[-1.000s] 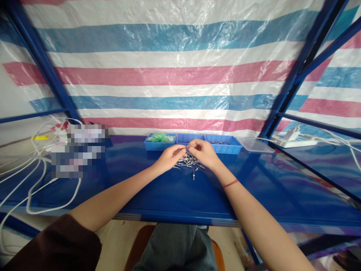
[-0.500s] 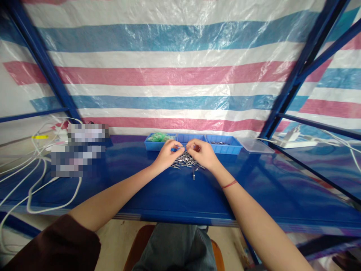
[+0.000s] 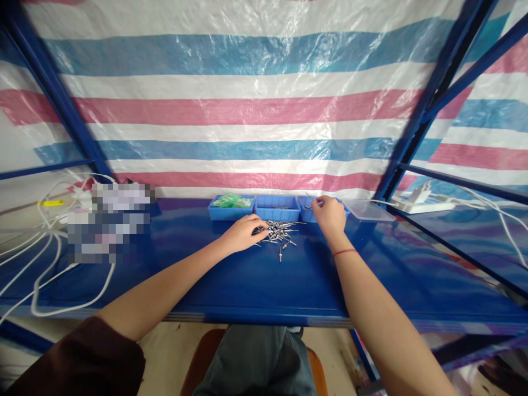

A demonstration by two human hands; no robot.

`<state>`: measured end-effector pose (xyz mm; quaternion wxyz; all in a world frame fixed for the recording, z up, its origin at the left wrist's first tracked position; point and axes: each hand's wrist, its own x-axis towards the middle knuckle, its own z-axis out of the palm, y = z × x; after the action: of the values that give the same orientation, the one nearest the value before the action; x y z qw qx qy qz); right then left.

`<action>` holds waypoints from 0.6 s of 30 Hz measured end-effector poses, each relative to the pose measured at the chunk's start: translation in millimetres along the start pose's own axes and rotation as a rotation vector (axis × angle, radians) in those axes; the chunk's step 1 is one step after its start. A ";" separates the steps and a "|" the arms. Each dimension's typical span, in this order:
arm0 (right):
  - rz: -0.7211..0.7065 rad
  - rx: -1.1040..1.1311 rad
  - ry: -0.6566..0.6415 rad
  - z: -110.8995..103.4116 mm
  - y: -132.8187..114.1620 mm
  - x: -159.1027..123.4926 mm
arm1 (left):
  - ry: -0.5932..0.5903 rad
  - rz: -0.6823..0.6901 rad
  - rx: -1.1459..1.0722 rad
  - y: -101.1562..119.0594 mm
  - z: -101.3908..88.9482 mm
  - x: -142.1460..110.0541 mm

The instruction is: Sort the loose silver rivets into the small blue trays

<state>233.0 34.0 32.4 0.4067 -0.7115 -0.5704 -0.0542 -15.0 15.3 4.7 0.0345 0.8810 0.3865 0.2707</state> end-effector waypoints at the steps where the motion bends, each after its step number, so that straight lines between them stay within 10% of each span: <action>1: 0.009 -0.017 -0.005 -0.1 3.8 1.9 | -0.030 -0.007 0.030 -0.2 -0.1 -0.5; 8: -0.185 0.018 -0.125 4.3 -10.7 -5.7 | -0.082 0.026 0.097 -6.1 2.9 0.9; 18: -0.566 0.316 -0.684 16.4 -38.7 -36.6 | -0.003 0.017 0.145 -1.3 4.1 -1.2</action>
<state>180.9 17.1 21.8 0.2679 -0.4344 -0.8446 0.1619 -14.4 16.0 0.3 -0.0310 0.8849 0.3975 0.2409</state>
